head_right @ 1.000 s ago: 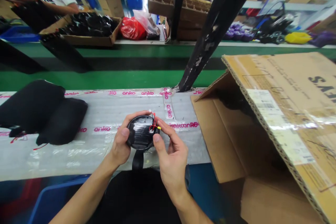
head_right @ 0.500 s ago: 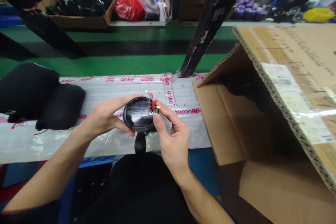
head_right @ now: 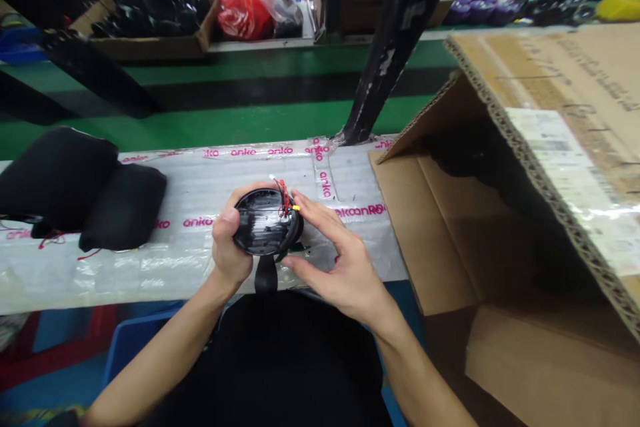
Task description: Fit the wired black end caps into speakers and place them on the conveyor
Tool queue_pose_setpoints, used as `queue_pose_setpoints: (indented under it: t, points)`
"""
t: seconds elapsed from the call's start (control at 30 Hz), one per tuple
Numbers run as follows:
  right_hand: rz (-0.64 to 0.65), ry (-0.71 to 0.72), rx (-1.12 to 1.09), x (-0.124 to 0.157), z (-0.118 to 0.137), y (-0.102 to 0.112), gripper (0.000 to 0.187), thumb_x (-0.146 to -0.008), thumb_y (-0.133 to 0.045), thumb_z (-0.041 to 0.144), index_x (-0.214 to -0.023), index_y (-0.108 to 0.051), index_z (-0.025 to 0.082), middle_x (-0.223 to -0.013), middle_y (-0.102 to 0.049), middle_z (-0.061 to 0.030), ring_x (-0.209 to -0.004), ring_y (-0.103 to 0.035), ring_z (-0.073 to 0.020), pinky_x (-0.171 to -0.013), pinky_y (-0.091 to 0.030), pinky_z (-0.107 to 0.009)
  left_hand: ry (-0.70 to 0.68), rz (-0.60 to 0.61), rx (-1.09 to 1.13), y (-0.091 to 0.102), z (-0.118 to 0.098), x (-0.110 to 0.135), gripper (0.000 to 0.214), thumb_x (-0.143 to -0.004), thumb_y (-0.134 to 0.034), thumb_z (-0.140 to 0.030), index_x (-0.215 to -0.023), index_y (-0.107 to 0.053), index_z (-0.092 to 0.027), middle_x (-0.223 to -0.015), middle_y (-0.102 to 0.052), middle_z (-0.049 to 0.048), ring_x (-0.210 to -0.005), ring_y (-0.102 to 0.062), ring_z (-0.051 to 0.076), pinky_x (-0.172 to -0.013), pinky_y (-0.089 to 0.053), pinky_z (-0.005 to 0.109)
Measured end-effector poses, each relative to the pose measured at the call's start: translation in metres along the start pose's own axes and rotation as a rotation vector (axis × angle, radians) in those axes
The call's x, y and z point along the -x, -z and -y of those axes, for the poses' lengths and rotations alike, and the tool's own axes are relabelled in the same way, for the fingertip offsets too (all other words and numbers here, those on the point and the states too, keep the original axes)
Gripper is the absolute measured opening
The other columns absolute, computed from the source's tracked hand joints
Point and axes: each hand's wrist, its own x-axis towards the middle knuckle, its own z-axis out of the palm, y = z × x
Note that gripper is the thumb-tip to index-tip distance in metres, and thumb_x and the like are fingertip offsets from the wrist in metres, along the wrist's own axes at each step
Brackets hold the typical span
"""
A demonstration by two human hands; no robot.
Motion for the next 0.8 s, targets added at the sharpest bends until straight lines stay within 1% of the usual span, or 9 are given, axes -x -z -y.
queue_pose_setpoints:
  t: [0.1, 0.27, 0.4, 0.5, 0.6, 0.67, 0.7, 0.73, 0.8]
  points:
    - [-0.005, 0.039, 0.048, -0.006, -0.009, 0.007, 0.07, -0.085, -0.094, 0.023, -0.149, -0.069, 0.038, -0.158, -0.068, -0.0026, -0.151, -0.061, -0.03, -0.132, -0.044, -0.057, 0.036, 0.018, -0.014, 0.005, -0.002, -0.002, 0.049, -0.109, -0.041, -0.051, -0.128, -0.075, -0.02, -0.126, -0.079, 0.0091, -0.119, -0.073, 0.031, -0.106, -0.058, 0.045]
    - [-0.016, 0.135, 0.078, -0.017, -0.02, 0.008, 0.068, -0.076, -0.102, 0.029, -0.139, -0.076, 0.036, -0.147, -0.076, -0.0043, -0.141, -0.069, -0.0323, -0.127, -0.049, -0.058, 0.051, 0.044, -0.033, 0.009, -0.004, -0.004, 0.049, -0.109, -0.042, -0.053, -0.128, -0.073, -0.02, -0.126, -0.079, 0.009, -0.12, -0.072, 0.031, -0.106, -0.056, 0.044]
    - [0.021, 0.1, 0.074, -0.018, -0.021, 0.008, 0.078, -0.08, -0.099, 0.032, -0.151, -0.067, 0.039, -0.152, -0.073, -0.0036, -0.143, -0.067, -0.0312, -0.126, -0.051, -0.055, 0.064, 0.112, -0.011, 0.012, -0.007, -0.005, 0.051, -0.111, -0.043, -0.057, -0.132, -0.072, -0.02, -0.128, -0.079, 0.0089, -0.12, -0.073, 0.03, -0.105, -0.057, 0.042]
    - [0.114, 0.012, 0.101, -0.015, -0.016, 0.011, 0.083, -0.085, -0.095, 0.032, -0.16, -0.058, 0.039, -0.165, -0.062, -0.0042, -0.154, -0.057, -0.0317, -0.132, -0.043, -0.055, 0.117, 0.258, 0.013, 0.025, -0.008, -0.007, 0.066, -0.111, -0.037, -0.071, -0.152, -0.064, -0.025, -0.15, -0.07, 0.0102, -0.138, -0.066, 0.032, -0.119, -0.052, 0.046]
    - [0.166, -0.086, 0.172, -0.01, -0.013, 0.03, 0.078, -0.091, -0.089, 0.034, -0.162, -0.056, 0.036, -0.17, -0.055, -0.0059, -0.16, -0.05, -0.0327, -0.135, -0.036, -0.06, 0.168, 0.407, 0.017, 0.05, -0.009, -0.013, 0.081, -0.108, -0.023, -0.08, -0.17, -0.045, -0.033, -0.174, -0.049, 0.0084, -0.162, -0.044, 0.035, -0.135, -0.032, 0.055]
    - [0.075, -0.127, 0.239, -0.007, -0.015, 0.057, 0.059, -0.096, -0.082, 0.037, -0.152, -0.067, 0.033, -0.165, -0.061, -0.0069, -0.156, -0.055, -0.0333, -0.133, -0.037, -0.062, 0.195, 0.467, -0.008, 0.07, -0.01, -0.018, 0.076, -0.11, -0.023, -0.076, -0.171, -0.042, -0.036, -0.177, -0.045, 0.0069, -0.166, -0.038, 0.036, -0.138, -0.024, 0.061]
    - [-0.016, -0.144, 0.291, -0.006, -0.019, 0.075, 0.047, -0.098, -0.08, 0.04, -0.143, -0.074, 0.032, -0.158, -0.068, -0.0075, -0.151, -0.06, -0.0337, -0.131, -0.041, -0.062, 0.209, 0.507, -0.038, 0.079, -0.01, -0.02, 0.071, -0.111, -0.03, -0.073, -0.171, -0.043, -0.037, -0.177, -0.045, 0.0068, -0.166, -0.037, 0.037, -0.138, -0.023, 0.063]
    - [-0.166, -0.158, 0.358, -0.006, -0.024, 0.094, 0.039, -0.1, -0.076, 0.043, -0.137, -0.078, 0.031, -0.15, -0.074, -0.0082, -0.145, -0.066, -0.0336, -0.129, -0.044, -0.062, 0.223, 0.559, -0.086, 0.086, -0.011, -0.022, 0.067, -0.11, -0.042, -0.068, -0.17, -0.043, -0.037, -0.177, -0.045, 0.0072, -0.166, -0.037, 0.039, -0.138, -0.024, 0.065]
    - [-0.515, -0.159, 0.584, -0.01, -0.038, 0.136, 0.043, -0.101, -0.07, 0.053, -0.136, -0.078, 0.03, -0.143, -0.078, -0.0098, -0.137, -0.072, -0.0352, -0.123, -0.05, -0.061, 0.238, 0.652, -0.213, 0.093, -0.011, -0.022, 0.079, -0.101, -0.07, -0.054, -0.172, -0.04, -0.036, -0.178, -0.042, 0.0091, -0.165, -0.037, 0.042, -0.137, -0.026, 0.066]
